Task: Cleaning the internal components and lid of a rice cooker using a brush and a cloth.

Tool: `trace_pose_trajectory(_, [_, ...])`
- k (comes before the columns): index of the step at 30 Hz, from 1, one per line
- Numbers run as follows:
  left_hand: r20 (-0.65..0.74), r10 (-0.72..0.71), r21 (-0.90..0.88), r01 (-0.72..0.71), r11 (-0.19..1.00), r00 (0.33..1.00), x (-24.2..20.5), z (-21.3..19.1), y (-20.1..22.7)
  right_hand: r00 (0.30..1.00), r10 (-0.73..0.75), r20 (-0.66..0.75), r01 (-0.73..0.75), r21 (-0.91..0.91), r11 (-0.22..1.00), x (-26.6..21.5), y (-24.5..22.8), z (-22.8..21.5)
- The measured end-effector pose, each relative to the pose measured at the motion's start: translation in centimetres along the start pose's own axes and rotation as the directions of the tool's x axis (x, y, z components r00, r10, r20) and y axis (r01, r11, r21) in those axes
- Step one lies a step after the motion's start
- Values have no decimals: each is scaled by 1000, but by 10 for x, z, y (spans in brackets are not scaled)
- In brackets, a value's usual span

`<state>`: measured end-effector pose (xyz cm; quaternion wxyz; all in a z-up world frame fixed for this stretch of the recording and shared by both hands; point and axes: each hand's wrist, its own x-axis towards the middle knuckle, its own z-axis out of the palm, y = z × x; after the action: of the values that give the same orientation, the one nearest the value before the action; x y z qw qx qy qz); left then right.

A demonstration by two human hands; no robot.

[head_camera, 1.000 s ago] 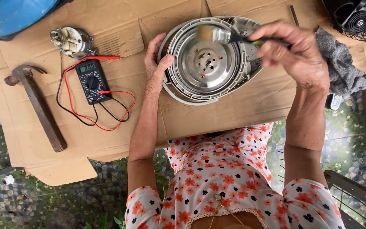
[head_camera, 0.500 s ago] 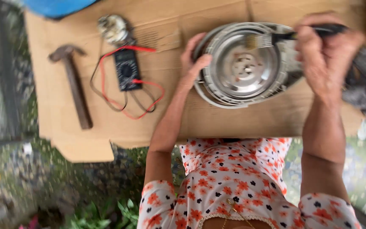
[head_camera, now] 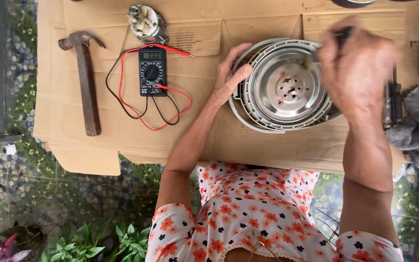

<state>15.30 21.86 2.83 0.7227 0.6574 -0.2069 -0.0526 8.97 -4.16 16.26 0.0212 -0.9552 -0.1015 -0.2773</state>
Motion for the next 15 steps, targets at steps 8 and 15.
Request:
trace_pose_trajectory(8, [-6, 46, 41, -46, 998, 999, 2, 0, -5, 999, 19, 43, -18, -28, 999, 28, -1, 18])
trace_pose_trajectory(15, [3, 39, 45, -39, 998, 999, 4, -3, -10, 995, -92, 29, 80, 286, 955, 47, -29, -3])
